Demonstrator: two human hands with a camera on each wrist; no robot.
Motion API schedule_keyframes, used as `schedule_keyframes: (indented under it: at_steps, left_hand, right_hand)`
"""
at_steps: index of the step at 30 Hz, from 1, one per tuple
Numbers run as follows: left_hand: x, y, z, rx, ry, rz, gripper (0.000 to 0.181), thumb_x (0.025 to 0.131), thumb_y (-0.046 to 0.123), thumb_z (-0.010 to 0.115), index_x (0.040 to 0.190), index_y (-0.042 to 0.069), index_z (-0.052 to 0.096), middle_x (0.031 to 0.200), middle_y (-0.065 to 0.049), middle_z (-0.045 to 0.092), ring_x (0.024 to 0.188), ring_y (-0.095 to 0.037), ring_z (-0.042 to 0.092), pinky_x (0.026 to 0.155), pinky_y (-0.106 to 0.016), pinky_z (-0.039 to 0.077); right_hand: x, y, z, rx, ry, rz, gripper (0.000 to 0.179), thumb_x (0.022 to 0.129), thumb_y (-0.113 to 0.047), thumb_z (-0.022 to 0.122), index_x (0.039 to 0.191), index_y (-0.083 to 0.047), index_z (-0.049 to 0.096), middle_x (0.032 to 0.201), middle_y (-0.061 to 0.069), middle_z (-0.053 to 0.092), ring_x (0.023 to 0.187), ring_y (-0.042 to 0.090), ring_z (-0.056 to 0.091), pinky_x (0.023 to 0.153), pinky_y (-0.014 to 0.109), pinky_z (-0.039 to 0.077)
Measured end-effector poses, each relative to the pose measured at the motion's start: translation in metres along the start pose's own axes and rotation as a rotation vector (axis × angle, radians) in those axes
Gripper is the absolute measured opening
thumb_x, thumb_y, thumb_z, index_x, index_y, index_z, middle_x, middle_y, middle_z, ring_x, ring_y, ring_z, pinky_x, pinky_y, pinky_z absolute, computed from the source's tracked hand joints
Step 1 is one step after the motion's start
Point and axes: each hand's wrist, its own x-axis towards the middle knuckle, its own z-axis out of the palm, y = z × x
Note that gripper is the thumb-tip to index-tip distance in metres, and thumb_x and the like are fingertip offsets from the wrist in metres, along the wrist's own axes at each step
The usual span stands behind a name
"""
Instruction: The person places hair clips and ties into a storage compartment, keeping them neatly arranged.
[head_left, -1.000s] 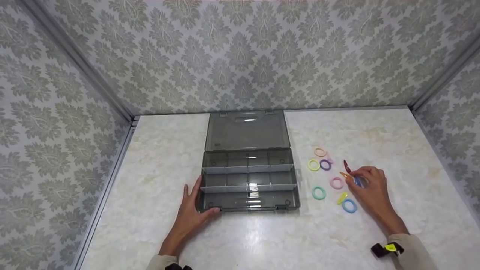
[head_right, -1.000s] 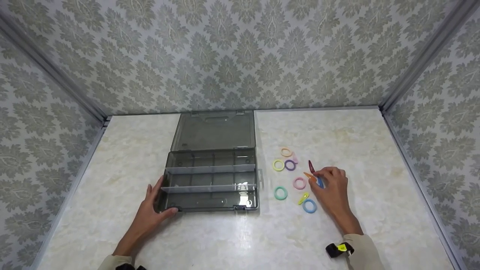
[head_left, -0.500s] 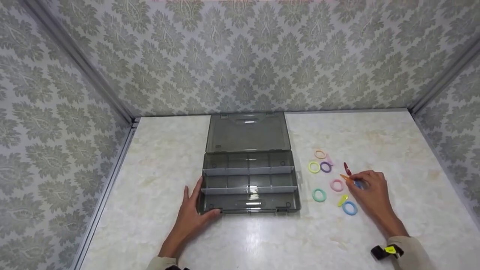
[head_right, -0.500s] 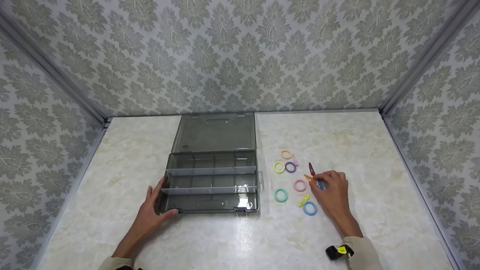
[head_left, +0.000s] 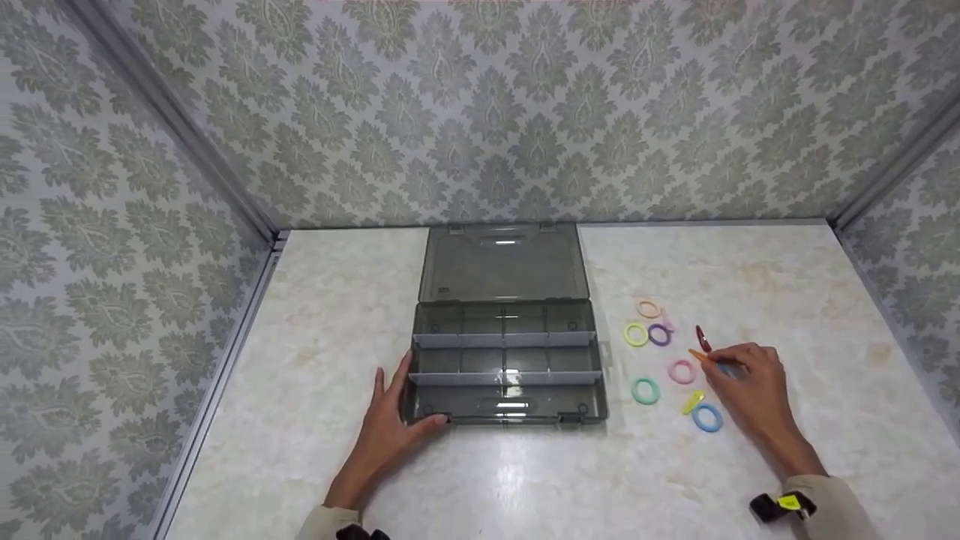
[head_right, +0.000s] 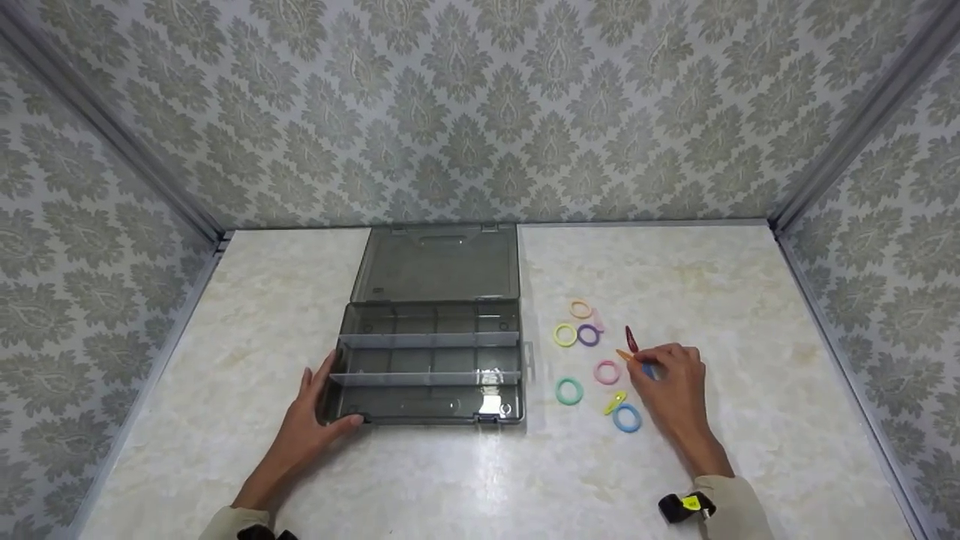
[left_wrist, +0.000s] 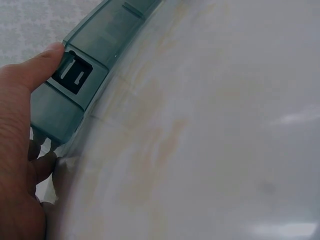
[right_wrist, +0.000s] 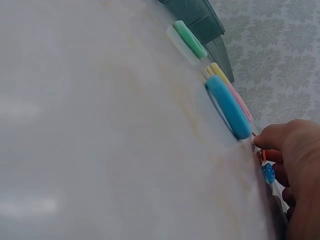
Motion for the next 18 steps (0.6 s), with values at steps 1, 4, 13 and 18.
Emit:
schedule_keyframes:
  at_steps: [1,4,13,18]
  left_hand:
    - [0.0,0.0,0.0,-0.001,-0.001,0.0,0.118,0.085,0.059,0.091,0.178,0.031,0.024,0.18,-0.027,0.021,0.165,-0.058,0.002,0.119,-0.085,0.026]
    - [0.001,0.0,0.001,-0.003,-0.002,-0.001,0.118,0.086,0.06,0.091,0.178,0.029,0.024,0.18,-0.021,0.024,0.165,-0.058,0.0,0.121,-0.084,0.024]
    - [0.001,-0.001,0.002,-0.004,-0.009,0.01,0.117,0.086,0.06,0.09,0.178,0.032,0.022,0.181,-0.021,0.021,0.166,-0.057,0.001,0.118,-0.085,0.026]
    - [0.001,-0.003,0.001,0.002,-0.002,0.013,0.117,0.086,0.06,0.09,0.178,0.031,0.023,0.181,-0.018,0.024,0.165,-0.057,0.0,0.118,-0.086,0.025]
  right_hand:
    - [0.0,-0.001,-0.001,0.005,0.004,0.002,0.024,0.1,-0.026,0.086,0.114,-0.007,0.084,0.113,0.009,0.072,0.11,0.015,0.047,0.09,0.027,0.038]
    - [0.002,-0.004,-0.004,0.016,0.013,0.004,0.026,0.1,-0.027,0.086,0.114,-0.006,0.083,0.113,0.009,0.073,0.109,0.013,0.047,0.089,0.024,0.038]
    - [0.011,-0.022,-0.004,0.057,-0.022,-0.039,0.02,0.101,-0.024,0.085,0.111,-0.008,0.085,0.108,0.008,0.072,0.108,0.019,0.051,0.089,0.024,0.04]
    - [0.017,-0.032,0.003,0.056,-0.025,-0.048,0.02,0.101,-0.023,0.085,0.112,-0.006,0.084,0.109,0.01,0.073,0.111,0.024,0.054,0.09,0.028,0.041]
